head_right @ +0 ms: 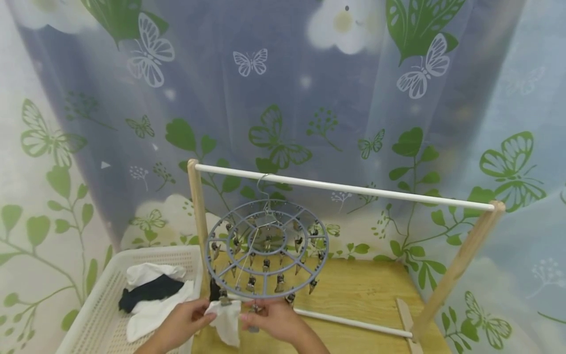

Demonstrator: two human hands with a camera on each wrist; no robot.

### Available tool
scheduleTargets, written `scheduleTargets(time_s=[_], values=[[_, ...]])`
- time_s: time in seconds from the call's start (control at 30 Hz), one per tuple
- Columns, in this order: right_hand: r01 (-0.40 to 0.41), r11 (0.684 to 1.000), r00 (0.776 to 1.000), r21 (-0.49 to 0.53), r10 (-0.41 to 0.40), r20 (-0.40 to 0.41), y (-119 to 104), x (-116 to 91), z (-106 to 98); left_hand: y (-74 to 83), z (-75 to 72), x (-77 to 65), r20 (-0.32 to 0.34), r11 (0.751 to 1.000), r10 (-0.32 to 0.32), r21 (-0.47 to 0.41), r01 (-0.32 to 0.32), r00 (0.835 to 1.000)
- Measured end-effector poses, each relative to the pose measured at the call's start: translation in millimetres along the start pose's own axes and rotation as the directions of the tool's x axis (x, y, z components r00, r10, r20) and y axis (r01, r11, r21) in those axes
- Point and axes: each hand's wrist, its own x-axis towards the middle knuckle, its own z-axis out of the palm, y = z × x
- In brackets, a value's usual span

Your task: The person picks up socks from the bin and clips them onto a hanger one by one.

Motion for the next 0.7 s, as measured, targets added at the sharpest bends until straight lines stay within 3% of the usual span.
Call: scheduleTargets(time_s=[0.17, 0.5, 0.7], values=[[-0.011, 1.0, 0.999, -0.008, 0.011, -0.032, -1.7, 0.4, 2.5, -2.3, 0.8, 0.2, -0.003, 1.0, 0.016, -0.001, -0.016, 1.0], [-0.04, 0.988, 0.994, -0.152, 0.025, -0.103, -6.9, -4.3, 5.4, 1.5, -3.5, 0.7, -0.002, 0.999, 0.033, 0.02, -0.033, 0.999], [0.003, 0.995, 0.996, -0.102, -0.012, -0.084, -4.3, -7.7, 6.7, -2.8, -8.9, 0.1, 0.08, 0.999, -0.007, -0.05, 0.011, 0.997]])
